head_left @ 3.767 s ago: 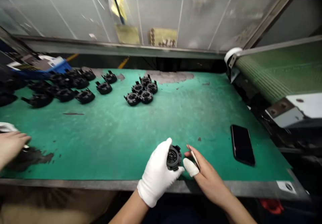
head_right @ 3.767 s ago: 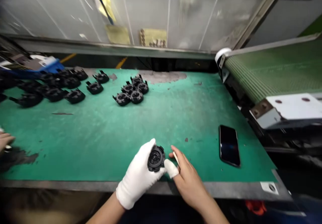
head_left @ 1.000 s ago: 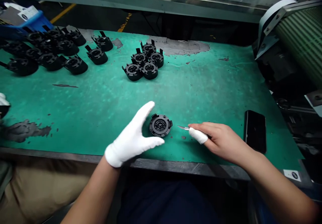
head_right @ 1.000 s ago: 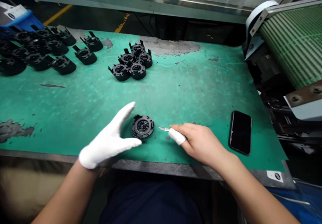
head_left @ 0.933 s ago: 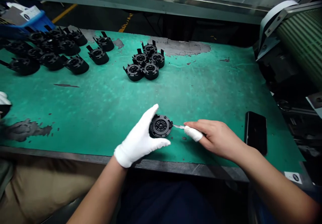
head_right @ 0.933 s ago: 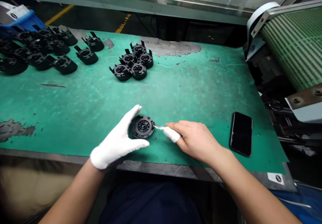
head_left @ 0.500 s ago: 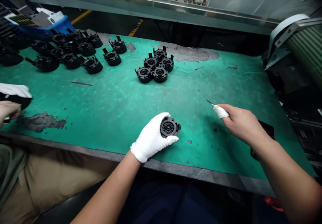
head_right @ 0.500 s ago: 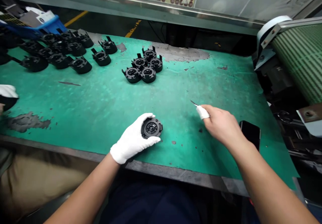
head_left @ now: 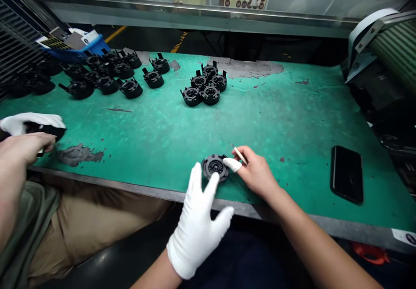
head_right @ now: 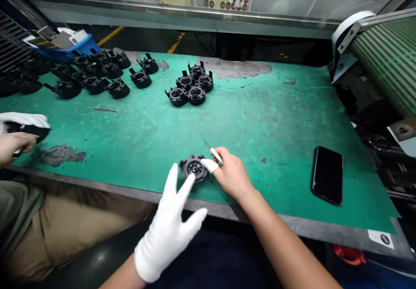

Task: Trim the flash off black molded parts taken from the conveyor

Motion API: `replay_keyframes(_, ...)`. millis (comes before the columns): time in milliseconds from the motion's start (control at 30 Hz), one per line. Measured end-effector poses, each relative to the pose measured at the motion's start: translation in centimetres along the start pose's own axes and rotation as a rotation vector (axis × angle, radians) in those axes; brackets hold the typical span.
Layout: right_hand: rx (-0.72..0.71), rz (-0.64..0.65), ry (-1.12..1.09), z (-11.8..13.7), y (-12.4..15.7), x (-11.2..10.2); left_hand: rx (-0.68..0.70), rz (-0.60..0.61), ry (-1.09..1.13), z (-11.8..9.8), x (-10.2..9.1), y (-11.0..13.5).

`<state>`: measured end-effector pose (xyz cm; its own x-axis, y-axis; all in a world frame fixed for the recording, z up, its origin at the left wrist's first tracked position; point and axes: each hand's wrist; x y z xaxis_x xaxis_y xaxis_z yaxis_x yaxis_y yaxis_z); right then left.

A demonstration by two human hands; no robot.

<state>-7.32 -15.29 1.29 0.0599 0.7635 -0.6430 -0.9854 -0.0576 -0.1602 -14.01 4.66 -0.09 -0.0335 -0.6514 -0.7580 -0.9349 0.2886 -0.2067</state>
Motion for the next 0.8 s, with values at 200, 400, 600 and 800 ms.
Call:
replay_keyframes(200, -0.05, 0.021, -0.032, -1.2, -0.1, -3.3, -0.062, -0.1, 0.1, -1.5, 1.1, -0.6)
replay_keyframes(400, 0.078, 0.053, -0.08, -3.9, 3.2, -4.8, -0.014, -0.038, 0.229, -0.4, 3.6, -4.3)
replay_keyframes(600, 0.052, 0.133, -0.069, -3.5, 5.7, -4.2, 0.166, 0.304, 0.238, 1.6, 0.4, -8.5)
replay_keyframes(800, -0.05, 0.219, 0.261, -2.2, 6.5, -5.6, 0.05, 0.195, 0.286, 1.2, 0.8, -9.0)
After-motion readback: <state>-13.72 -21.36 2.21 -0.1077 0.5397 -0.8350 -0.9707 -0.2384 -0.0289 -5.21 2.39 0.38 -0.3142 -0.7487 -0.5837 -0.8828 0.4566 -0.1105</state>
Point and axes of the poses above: each hand's wrist, its own y-axis away from the middle knuckle, its own x-axis out of the palm, z = x × y, and after that the axes turned 4 degrees about -x, right-handed
